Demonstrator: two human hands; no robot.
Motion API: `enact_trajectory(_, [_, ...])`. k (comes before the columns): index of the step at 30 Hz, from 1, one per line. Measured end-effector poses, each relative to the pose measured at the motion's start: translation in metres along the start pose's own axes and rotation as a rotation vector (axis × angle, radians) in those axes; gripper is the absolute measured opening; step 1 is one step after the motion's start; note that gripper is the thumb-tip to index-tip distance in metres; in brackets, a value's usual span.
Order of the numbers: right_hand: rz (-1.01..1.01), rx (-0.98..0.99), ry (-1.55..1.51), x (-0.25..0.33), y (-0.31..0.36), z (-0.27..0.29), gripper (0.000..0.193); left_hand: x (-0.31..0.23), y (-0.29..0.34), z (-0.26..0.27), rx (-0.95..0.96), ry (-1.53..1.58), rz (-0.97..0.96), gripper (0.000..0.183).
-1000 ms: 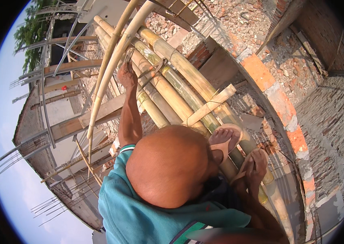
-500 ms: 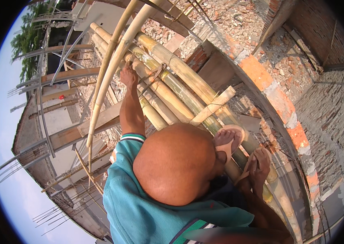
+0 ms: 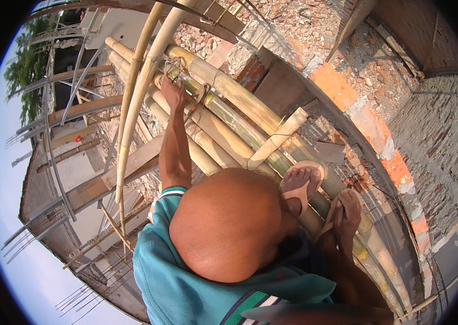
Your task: The person assembles bamboo scaffolding by tying bamboo poles together with wire. They use pliers to twist and secure the wire around the poles, ensuring the structure is stable.
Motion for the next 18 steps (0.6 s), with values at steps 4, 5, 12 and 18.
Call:
enact_trajectory(4, [-0.009,-0.002,-0.004,0.003,0.000,0.001,0.015,-0.021,0.068,0.020,0.230,0.067,-0.180,0.063])
enact_trajectory(5, [-0.004,0.000,0.005,0.004,-0.001,0.000,0.015,-0.024,0.084,0.019,0.406,0.025,-0.210,0.065])
enact_trajectory(12, [0.003,0.045,-0.055,-0.002,-0.005,0.000,0.016,-0.007,0.092,0.000,0.112,-0.130,-0.475,0.052])
enact_trajectory(18, [-0.055,0.035,0.026,-0.017,0.011,0.005,0.022,0.015,0.049,-0.015,0.037,0.206,-0.586,0.051])
Point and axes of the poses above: each hand's wrist, its own y-axis away from the middle knuckle, its own z-axis out of the back of the hand, x = y × z, the point moved 4 cm from there along -y, towards the middle knuckle, and after that the axes turned 10 degrees about -y, right-handed, at the moved point
